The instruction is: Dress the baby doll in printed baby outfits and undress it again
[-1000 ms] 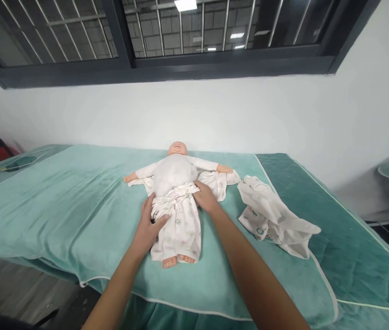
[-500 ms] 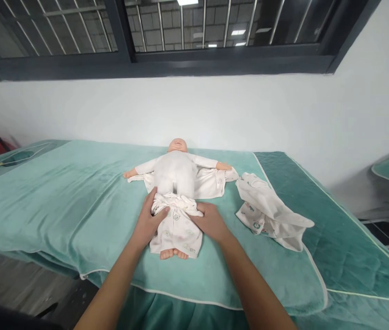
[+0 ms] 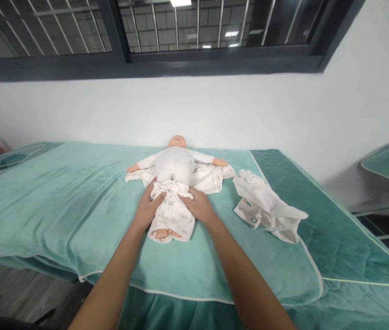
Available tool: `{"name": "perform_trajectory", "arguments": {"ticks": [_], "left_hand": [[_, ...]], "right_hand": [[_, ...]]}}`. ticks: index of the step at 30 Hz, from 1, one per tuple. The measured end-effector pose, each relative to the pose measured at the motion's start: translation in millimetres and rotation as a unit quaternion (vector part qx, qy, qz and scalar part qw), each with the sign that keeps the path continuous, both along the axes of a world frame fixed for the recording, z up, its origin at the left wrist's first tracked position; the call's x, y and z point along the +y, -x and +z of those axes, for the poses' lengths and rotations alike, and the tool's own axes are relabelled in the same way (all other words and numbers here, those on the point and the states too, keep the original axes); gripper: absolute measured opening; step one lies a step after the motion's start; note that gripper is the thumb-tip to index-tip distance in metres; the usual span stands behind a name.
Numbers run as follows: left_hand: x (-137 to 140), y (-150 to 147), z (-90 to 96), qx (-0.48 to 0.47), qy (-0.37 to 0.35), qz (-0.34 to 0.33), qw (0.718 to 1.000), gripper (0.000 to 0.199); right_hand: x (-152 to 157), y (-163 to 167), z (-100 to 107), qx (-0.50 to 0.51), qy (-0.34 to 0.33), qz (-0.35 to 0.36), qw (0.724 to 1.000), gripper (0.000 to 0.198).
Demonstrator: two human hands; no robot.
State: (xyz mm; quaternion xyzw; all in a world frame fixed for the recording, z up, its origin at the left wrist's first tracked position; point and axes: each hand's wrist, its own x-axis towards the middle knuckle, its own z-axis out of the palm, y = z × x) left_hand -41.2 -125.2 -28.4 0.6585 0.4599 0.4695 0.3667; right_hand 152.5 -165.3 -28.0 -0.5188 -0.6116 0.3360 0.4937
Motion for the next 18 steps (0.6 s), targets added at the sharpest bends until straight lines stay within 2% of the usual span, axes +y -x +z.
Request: {"name": "perform_trajectory", "arguments": {"ticks": [6, 11, 15, 18], "left_hand": [[16, -3, -8.3, 0.013, -0.04, 0.009, 0.999, 0.065], [27, -6, -11.8, 0.023, -0.077, 0.045, 0.996, 0.057], [28, -6, -16.1, 0.034, -0.123, 0.092, 0.988, 0.045], [28, -5, -18.8, 0.04, -0.127, 0.109, 0.985, 0.038]], "right_hand": [[20, 1, -9, 0.039, -0.008, -0.032, 0.999, 0.032], [30, 0, -10, 0.019, -0.018, -0.072, 0.997, 0.036], [29, 2, -6, 0.0, -0.013, -0.085, 0.996, 0.035], [20, 5, -4, -0.004, -0.012, -0.092, 0.996, 0.033]]}}
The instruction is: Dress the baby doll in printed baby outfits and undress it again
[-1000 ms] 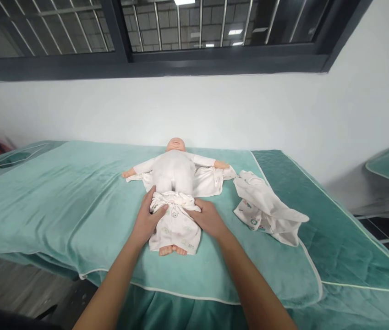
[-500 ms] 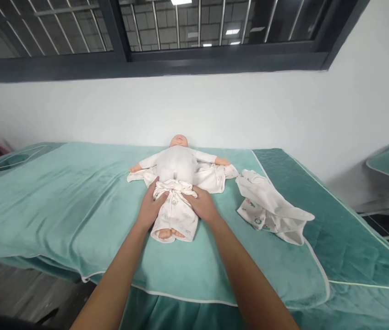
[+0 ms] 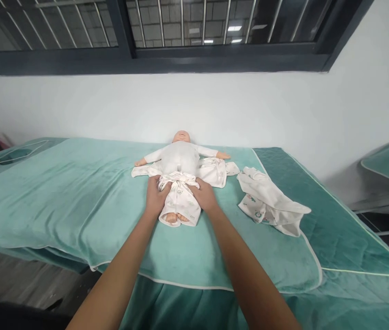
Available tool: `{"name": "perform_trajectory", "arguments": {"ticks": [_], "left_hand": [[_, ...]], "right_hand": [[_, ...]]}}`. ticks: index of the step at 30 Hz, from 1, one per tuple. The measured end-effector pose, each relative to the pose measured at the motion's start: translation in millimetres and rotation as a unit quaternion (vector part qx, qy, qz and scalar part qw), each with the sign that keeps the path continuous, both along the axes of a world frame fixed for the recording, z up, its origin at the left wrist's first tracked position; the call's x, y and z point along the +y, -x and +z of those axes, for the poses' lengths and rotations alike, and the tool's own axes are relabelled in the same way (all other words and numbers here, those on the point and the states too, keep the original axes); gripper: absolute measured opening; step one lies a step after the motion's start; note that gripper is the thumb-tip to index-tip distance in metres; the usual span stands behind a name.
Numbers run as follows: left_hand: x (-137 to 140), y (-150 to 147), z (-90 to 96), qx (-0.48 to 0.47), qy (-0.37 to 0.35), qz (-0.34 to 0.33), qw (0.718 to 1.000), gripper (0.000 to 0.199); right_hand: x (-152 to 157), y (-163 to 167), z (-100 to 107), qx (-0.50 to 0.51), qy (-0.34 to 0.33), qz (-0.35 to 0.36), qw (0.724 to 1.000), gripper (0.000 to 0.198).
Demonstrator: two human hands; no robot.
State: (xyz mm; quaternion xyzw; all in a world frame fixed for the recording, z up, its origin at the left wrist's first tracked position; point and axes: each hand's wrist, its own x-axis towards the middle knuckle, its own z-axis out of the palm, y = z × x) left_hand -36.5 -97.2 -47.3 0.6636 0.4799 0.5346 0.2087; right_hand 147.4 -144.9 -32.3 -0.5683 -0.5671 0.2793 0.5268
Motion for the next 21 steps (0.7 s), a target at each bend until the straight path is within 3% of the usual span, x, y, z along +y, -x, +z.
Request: {"name": "perform_trajectory", "arguments": {"ticks": [8, 13, 21], "left_hand": [[1, 1, 0.0, 0.004, -0.017, -0.018, 1.0, 0.033], [-4, 2, 5.7, 0.02, -0.012, -0.012, 1.0, 0.01], [-62, 21, 6.8, 0.029, 0.009, -0.081, 0.996, 0.02]], "right_hand": [[-47, 11, -11, -0.105, 0.013, -0.032, 0.994, 0.032], [-48, 15, -11, -0.143, 0.003, -0.041, 0.989, 0.027], [-42, 15, -14, -0.173, -0.001, -0.055, 0.983, 0.025]]}}
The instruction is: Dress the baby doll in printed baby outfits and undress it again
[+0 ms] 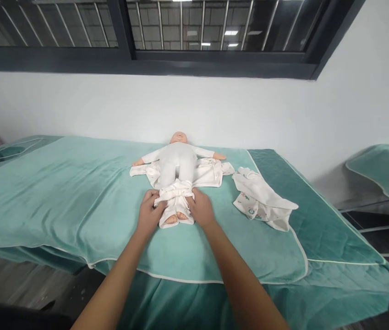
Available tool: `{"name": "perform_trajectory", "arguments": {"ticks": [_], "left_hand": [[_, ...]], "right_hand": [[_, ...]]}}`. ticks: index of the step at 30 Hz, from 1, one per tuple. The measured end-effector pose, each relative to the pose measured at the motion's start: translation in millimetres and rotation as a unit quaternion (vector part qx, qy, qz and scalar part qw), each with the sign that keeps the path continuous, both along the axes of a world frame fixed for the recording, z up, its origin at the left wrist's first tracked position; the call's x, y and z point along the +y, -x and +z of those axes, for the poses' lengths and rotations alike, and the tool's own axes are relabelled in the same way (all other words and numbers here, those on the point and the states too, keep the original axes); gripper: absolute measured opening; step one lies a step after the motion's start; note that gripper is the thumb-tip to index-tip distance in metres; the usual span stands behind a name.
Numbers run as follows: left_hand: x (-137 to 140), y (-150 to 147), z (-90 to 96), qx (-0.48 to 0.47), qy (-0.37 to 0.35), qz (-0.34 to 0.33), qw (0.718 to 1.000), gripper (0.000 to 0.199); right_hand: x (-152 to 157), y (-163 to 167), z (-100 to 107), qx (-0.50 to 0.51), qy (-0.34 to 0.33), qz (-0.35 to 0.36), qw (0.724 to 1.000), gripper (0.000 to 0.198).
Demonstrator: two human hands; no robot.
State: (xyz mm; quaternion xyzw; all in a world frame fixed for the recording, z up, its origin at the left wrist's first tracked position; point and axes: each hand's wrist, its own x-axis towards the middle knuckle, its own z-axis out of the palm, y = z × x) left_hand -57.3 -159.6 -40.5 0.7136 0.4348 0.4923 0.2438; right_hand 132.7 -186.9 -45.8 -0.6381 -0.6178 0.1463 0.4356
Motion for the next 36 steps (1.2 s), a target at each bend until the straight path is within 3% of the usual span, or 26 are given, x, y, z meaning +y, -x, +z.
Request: {"name": "perform_trajectory", "arguments": {"ticks": [4, 8, 10, 14, 22, 25, 29, 36], "left_hand": [[-18, 9, -7.7, 0.01, 0.004, -0.051, 0.999, 0.025], [-22, 6, -16.0, 0.035, -0.042, -0.081, 0.995, 0.09], [-23, 3, -18.1, 0.075, -0.067, -0.074, 0.992, 0.104], [-24, -1, -17.6, 0.101, -0.092, -0.037, 0.99, 0.098], [-23, -2, -12.8, 0.101, -0.081, -0.019, 0.991, 0.087], [-22, -2, -14.9, 0.102, -0.094, -0.004, 0.99, 0.075], [-20, -1, -19.6, 0.108, -0.102, 0.021, 0.989, 0.061], [-24, 5, -18.9, 0.076, -0.028, 0.028, 0.996, 0.057]], "right_hand": [[-1, 1, 0, -0.001, 0.004, -0.025, 1.0, 0.024], [0, 2, -1, 0.011, 0.008, -0.045, 0.999, 0.021], [1, 2, 0, 0.023, -0.001, -0.045, 0.999, 0.023], [-1, 2, 2, 0.078, -0.027, -0.024, 0.996, 0.024], [-44, 7, 10, 0.152, 0.047, 0.076, 0.984, 0.021], [-51, 8, 8, 0.164, 0.051, 0.076, 0.982, 0.032], [-48, 8, 1, 0.139, 0.029, 0.085, 0.986, 0.061], [-54, 11, 6, 0.091, 0.026, 0.028, 0.995, 0.052]]}}
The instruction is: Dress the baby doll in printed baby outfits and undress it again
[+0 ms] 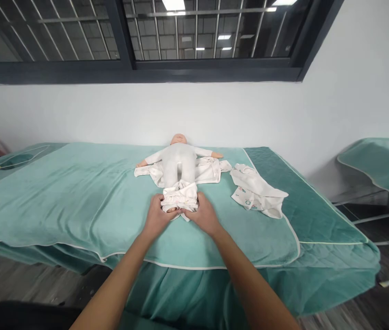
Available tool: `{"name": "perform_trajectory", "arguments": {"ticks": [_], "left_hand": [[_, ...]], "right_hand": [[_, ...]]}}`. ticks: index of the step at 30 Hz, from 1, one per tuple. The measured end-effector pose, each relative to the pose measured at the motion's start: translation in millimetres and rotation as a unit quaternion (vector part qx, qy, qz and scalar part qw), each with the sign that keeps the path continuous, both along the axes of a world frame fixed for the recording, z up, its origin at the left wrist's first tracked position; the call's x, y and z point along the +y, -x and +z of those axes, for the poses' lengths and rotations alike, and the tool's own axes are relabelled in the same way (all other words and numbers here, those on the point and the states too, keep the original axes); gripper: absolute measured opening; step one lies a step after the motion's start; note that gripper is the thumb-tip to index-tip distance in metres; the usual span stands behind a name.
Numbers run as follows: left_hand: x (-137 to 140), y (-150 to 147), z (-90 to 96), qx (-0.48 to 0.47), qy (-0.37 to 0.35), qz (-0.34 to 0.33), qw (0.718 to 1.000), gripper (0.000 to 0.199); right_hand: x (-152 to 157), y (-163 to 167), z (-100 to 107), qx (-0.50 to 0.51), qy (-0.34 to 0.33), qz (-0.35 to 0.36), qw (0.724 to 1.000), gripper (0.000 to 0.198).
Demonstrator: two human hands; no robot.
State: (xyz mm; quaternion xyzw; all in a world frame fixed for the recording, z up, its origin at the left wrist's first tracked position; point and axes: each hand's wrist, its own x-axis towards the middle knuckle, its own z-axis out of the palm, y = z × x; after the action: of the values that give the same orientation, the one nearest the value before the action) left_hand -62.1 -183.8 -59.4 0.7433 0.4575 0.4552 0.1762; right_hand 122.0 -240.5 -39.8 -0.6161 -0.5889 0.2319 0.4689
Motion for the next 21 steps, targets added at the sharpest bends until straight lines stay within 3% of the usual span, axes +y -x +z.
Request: {"name": "perform_trajectory", "arguments": {"ticks": [6, 11, 15, 18, 21], "left_hand": [[-19, 20, 14.7, 0.013, 0.115, -0.043, 0.992, 0.032], [-34, 27, 47.2, 0.029, 0.184, -0.05, 0.981, 0.022], [-47, 32, 81.1, -0.027, 0.27, -0.113, 0.956, 0.022], [-56, 41, 102.0, -0.103, 0.362, -0.208, 0.903, 0.025], [-58, 50, 117.6, -0.181, 0.42, -0.272, 0.847, 0.027]], "right_hand": [[-22, 2, 17, -0.076, 0.022, -0.06, 0.995, 0.029], [-36, 0, 42, -0.06, 0.034, -0.04, 0.997, 0.024], [-45, -8, 70, 0.007, 0.06, 0.06, 0.996, 0.018], [-54, -14, 91, 0.032, 0.101, 0.185, 0.977, 0.023], [-59, -21, 112, -0.009, 0.115, 0.282, 0.953, 0.029]]}}
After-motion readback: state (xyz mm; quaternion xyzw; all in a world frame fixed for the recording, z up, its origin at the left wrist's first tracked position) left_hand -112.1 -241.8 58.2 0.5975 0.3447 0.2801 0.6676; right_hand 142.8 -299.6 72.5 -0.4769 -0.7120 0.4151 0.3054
